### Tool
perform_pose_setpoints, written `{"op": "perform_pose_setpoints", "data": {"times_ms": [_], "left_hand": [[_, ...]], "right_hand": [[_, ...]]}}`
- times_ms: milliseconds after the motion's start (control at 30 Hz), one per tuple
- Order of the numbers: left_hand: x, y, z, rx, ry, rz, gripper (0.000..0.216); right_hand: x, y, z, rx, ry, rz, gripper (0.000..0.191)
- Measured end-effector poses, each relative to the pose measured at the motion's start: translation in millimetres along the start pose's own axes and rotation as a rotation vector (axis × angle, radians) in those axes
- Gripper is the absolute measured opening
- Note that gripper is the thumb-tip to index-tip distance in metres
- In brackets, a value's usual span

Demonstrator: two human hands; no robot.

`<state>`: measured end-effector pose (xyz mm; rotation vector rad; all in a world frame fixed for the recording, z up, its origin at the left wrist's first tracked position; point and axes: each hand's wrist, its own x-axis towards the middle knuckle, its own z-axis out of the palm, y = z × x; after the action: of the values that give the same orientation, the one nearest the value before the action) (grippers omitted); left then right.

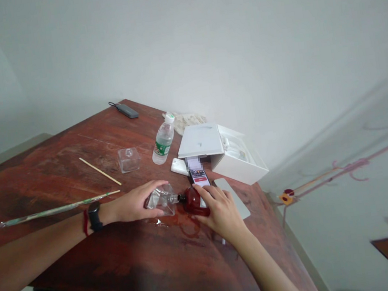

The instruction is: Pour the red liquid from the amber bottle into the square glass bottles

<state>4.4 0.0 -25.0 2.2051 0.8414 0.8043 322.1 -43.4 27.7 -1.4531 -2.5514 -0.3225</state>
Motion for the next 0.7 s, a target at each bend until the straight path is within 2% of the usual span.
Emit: {"op": "perform_pose_setpoints", "data": {"times_ms": [700], "left_hand": [[0.8,-6.7,1.7,0.001,0.017,0.053,0.084]], "right_hand": [[4.5,1.7,-6.0,-0.046,-0.026,-0.038,0.077]]}}
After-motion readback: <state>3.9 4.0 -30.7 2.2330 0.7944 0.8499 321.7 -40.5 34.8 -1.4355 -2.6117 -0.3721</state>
